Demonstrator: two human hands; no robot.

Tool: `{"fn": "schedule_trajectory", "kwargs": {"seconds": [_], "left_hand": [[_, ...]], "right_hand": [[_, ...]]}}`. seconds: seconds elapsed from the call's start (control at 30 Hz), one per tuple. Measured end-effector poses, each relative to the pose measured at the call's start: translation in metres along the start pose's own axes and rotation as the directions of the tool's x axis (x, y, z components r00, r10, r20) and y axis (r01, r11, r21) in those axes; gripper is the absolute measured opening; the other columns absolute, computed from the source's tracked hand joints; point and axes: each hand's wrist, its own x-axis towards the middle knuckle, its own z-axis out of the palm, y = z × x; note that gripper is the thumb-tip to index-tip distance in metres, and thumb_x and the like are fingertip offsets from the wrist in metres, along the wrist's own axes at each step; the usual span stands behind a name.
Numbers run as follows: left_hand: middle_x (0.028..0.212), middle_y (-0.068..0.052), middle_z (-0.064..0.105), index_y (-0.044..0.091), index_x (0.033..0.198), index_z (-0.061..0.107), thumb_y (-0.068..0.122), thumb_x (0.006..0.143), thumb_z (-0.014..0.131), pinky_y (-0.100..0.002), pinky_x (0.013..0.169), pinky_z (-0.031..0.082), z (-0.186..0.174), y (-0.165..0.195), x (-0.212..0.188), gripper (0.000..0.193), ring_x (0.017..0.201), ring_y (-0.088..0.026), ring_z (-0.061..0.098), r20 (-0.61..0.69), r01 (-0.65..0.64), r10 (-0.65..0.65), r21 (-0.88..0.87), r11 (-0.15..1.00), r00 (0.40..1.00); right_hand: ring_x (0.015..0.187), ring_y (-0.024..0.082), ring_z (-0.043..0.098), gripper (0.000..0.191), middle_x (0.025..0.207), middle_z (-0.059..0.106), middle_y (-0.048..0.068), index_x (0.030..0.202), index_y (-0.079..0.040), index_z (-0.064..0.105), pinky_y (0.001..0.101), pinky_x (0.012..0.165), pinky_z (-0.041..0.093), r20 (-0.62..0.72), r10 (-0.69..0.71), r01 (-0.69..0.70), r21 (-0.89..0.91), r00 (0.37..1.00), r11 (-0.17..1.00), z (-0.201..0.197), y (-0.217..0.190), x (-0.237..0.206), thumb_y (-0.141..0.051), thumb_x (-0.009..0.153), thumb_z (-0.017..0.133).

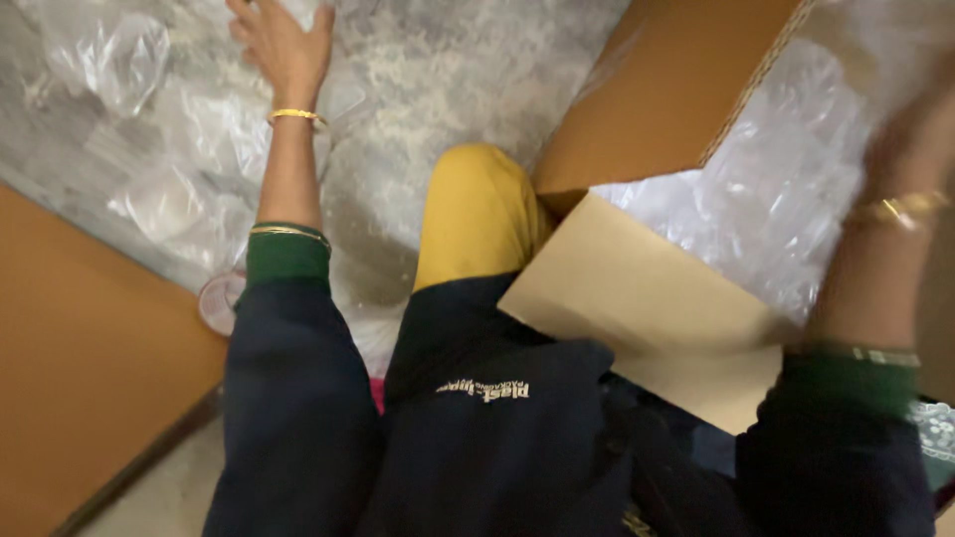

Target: The person sits on the floor and packs plastic-wrapped items into a large open cardboard box. They pick up plastic-bagged items from the floor, place them into the box in rows, and press the items down to arrange and level them inside the box.

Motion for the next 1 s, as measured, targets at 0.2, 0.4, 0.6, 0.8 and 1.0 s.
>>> {"fn": "schedule_trajectory", "kwargs": {"seconds": [0.2, 0.4, 0.6, 0.8, 1.0], "left_hand": [[0.165, -0.022, 0.019, 0.014, 0.164, 0.02, 0.056, 0.075, 0.093, -0.078, 0.108, 0.027, 0.001, -0.016, 0.031, 0.122, 0.151, -0.052, 0.015, 0.459, 0.024, -0.114, 0.196, 0.98, 0.881], [0.155, -0.025, 0.03, 0.016, 0.165, 0.015, 0.054, 0.06, 0.095, -0.074, 0.105, 0.029, 0.015, -0.012, 0.015, 0.137, 0.143, -0.047, 0.028, 0.525, -0.048, -0.067, 0.203, 0.978, 0.848], [0.144, -0.024, 0.041, 0.014, 0.163, 0.019, 0.043, 0.055, 0.098, -0.064, 0.106, 0.034, 0.037, -0.002, -0.038, 0.137, 0.132, -0.046, 0.041, 0.503, -0.208, 0.131, 0.101, 0.973, 0.854], [0.157, -0.02, 0.04, 0.011, 0.162, 0.014, 0.025, 0.069, 0.095, -0.055, 0.125, 0.029, 0.022, -0.015, -0.028, 0.124, 0.142, -0.042, 0.04, -0.073, -0.39, 0.384, -0.257, 0.884, 0.92], [0.158, -0.015, 0.038, 0.012, 0.162, 0.018, 0.033, 0.075, 0.099, -0.05, 0.122, 0.032, 0.021, 0.01, -0.013, 0.121, 0.146, -0.038, 0.041, -0.137, -0.281, 0.249, -0.319, 0.905, 0.959]], "right_hand": [[0.146, 0.034, 0.041, 0.054, 0.158, 0.044, 0.016, 0.152, -0.002, 0.042, 0.0574, 0.118, 0.034, 0.026, 0.092, -0.086, -0.167, 0.995, 0.982, 0.088, 0.085, 0.038, -0.012, 0.103, 0.061], [0.147, 0.035, 0.04, 0.052, 0.159, 0.043, 0.017, 0.15, -0.002, 0.044, 0.0605, 0.117, 0.032, 0.458, 0.126, 0.164, -0.543, 0.88, 0.824, 0.16, 0.095, 0.012, -0.016, 0.102, 0.061], [0.148, 0.036, 0.038, 0.051, 0.159, 0.043, 0.017, 0.148, -0.002, 0.047, 0.0635, 0.117, 0.03, 0.495, 0.146, 0.219, -0.604, 0.856, 0.767, 0.155, 0.098, 0.025, -0.02, 0.102, 0.06], [0.149, 0.037, 0.036, 0.051, 0.16, 0.043, 0.017, 0.147, -0.003, 0.05, 0.0666, 0.116, 0.029, 0.479, 0.18, 0.199, -0.637, 0.859, 0.745, 0.162, 0.105, 0.047, -0.024, 0.102, 0.059], [0.15, 0.038, 0.035, 0.051, 0.16, 0.042, 0.017, 0.145, -0.003, 0.052, 0.0697, 0.115, 0.027, 0.568, 0.155, 0.325, -0.65, 0.808, 0.687, 0.195, 0.097, 0.024, -0.028, 0.101, 0.059]]}}
